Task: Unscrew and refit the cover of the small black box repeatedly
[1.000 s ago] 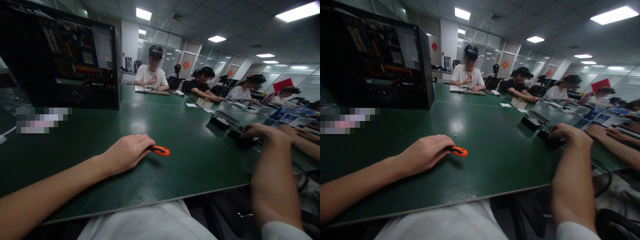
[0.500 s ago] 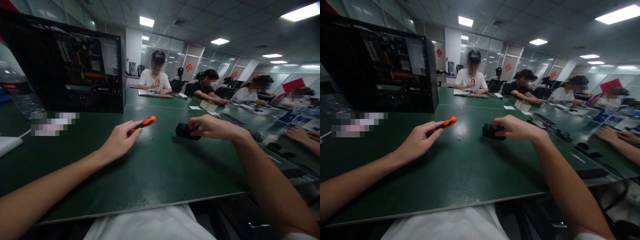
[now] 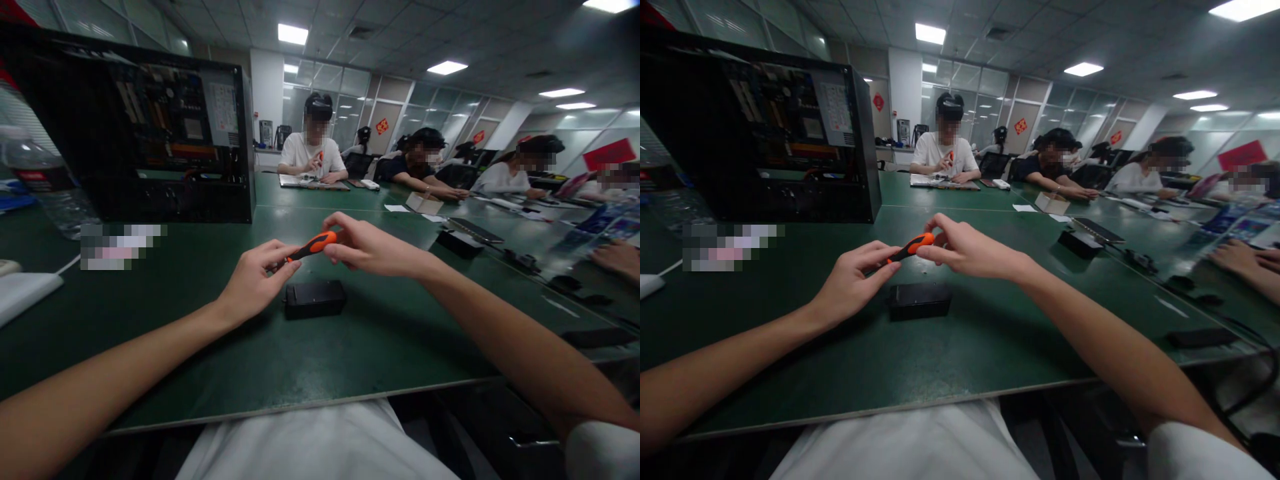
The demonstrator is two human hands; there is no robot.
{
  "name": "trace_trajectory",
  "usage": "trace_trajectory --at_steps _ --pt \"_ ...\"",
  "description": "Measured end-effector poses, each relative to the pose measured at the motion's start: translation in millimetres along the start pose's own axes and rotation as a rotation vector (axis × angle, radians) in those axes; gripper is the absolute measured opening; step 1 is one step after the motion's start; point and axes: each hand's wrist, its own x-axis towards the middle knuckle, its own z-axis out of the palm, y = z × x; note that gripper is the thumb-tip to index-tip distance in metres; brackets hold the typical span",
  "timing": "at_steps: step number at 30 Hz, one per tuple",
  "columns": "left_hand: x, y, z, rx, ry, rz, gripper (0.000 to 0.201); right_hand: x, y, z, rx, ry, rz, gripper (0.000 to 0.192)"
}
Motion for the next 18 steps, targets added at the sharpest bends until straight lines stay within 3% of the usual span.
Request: trace_trajectory --at_steps 2,5,9,11,14,18 --pt "-1 3 3.4 -0.010 0.002 0.001 0.027 7 -11 -4 0.014 -0.042 -0.067 0.046" --pt "-3 6 7.5 -0.058 -0.036 -0.026 0.036 14 -34 -24 -0.142 -0.094 -0.173 0.038" --pt "-6 7 11.8 -0.087 -0.242 -0.104 0.065 7 -57 -67 -0.326 -0.185 -0.196 0.032" --pt "-8 7 14.5 -0.039 -0.323 -0.101 0.054 0 -62 -80 -0.361 -0.190 -0.216 0.030" --pt "-10 5 18.5 -0.003 -0.342 -0.069 0.039 -8 -66 -83 -0.374 -0.187 -0.224 0.028" --pt "-11 3 20.4 -0.006 -0.337 -0.093 0.040 -9 -68 -77 -0.389 -0.189 -0.246 0.027"
